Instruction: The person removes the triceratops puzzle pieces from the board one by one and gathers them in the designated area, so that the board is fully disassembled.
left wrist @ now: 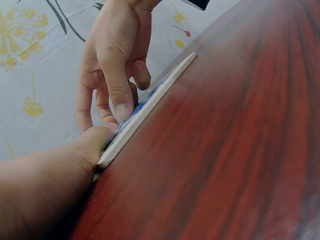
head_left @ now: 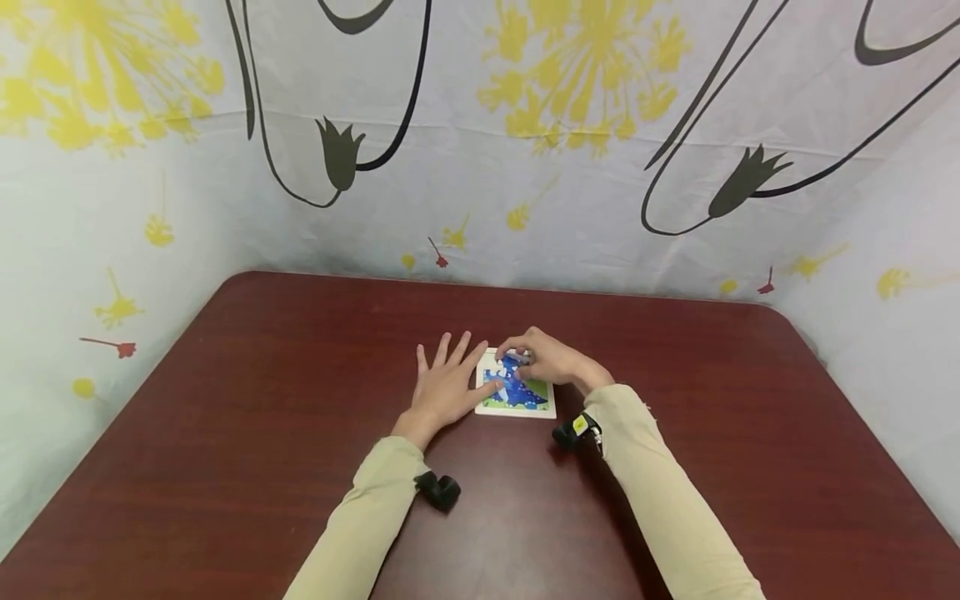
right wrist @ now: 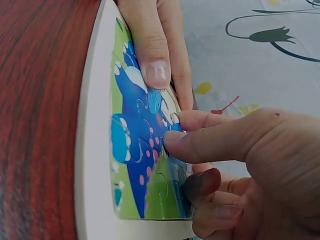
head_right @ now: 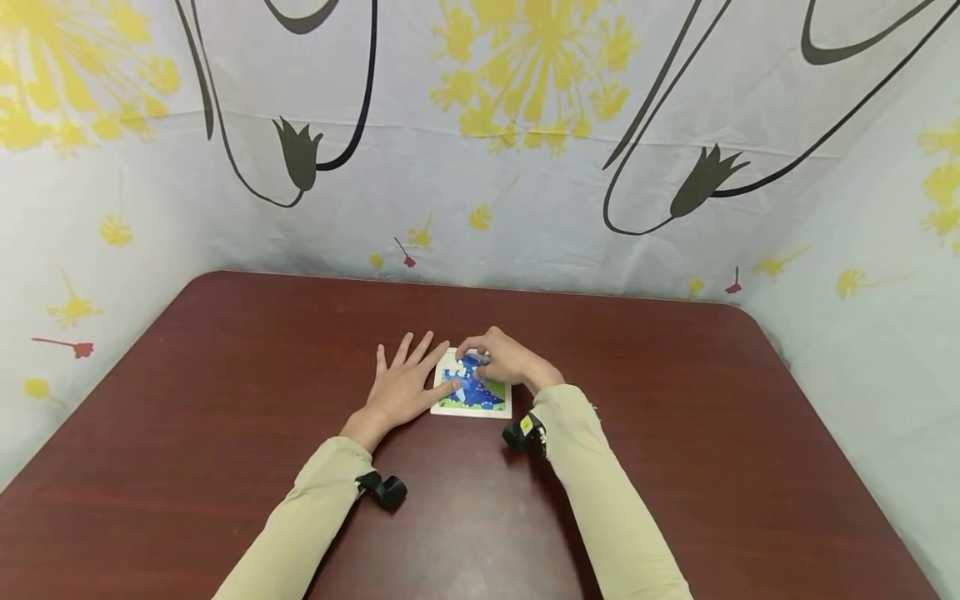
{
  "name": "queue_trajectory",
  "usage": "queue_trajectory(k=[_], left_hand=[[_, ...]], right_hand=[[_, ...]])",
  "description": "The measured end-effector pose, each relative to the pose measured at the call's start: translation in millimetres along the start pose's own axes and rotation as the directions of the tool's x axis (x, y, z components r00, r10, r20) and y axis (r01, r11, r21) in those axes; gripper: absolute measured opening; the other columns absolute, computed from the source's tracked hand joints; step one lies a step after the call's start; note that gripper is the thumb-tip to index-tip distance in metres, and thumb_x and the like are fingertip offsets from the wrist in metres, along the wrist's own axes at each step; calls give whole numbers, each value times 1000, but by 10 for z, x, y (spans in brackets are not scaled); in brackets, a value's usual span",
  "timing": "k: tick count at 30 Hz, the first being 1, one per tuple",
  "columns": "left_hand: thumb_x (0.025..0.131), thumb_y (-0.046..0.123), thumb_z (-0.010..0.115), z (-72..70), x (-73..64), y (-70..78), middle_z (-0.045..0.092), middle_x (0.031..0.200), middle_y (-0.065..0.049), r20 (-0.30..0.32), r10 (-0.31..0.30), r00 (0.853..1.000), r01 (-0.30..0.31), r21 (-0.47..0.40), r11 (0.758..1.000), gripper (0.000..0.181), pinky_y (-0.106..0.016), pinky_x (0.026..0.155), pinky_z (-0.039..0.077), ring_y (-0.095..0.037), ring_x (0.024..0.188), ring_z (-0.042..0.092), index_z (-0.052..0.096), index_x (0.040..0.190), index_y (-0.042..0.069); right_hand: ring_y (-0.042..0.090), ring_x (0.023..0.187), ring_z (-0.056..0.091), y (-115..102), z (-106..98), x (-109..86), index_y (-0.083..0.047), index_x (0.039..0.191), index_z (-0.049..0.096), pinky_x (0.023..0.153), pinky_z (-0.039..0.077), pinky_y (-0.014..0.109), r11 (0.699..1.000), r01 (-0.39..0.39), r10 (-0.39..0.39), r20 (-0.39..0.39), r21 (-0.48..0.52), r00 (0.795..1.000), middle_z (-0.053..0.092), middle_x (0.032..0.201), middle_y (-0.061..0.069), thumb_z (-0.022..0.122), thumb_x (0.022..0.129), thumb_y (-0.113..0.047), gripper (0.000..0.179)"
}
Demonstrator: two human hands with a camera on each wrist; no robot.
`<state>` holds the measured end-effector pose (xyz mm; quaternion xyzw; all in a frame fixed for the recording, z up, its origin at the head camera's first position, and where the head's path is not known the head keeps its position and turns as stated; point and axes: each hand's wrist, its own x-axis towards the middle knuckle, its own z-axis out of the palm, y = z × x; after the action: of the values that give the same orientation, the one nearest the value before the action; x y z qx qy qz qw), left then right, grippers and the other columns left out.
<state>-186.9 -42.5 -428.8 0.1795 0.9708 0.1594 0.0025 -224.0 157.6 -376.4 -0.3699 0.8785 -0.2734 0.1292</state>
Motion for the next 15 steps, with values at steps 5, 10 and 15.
queue_trajectory(k=[5, 10, 15], left_hand=[[86, 67, 40, 2, -4, 11, 16, 154, -4, -7, -1, 1000, 1, 2, 1000, 77, -62, 104, -4, -33, 140, 5, 26, 149, 25], [86, 68, 39, -2, 7, 18, 15, 154, -3, -3, -1, 1000, 1, 6, 1000, 77, -62, 104, -3, -32, 140, 4, 25, 149, 26], [87, 68, 38, 3, -1, 14, 13, 154, -2, 7, -7, 1000, 7, 6, 1000, 76, -62, 104, -5, -30, 141, 3, 24, 149, 27]], right_hand=[[25, 87, 50, 9, 1, -15, -4, 110, 64, 79, 43, 38, 999, -32, 32, 8, -5, 999, 57, 95, 15, 62, 82, 7, 30], [31, 106, 48, 16, -18, -6, -6, 112, 63, 87, 43, 46, 992, -122, 121, 36, 28, 992, 51, 113, 17, 62, 83, 5, 31], [30, 103, 49, -55, 0, 13, 0, 118, 53, 87, 42, 43, 959, -282, 282, 22, -4, 959, 48, 112, 18, 65, 85, -3, 35]])
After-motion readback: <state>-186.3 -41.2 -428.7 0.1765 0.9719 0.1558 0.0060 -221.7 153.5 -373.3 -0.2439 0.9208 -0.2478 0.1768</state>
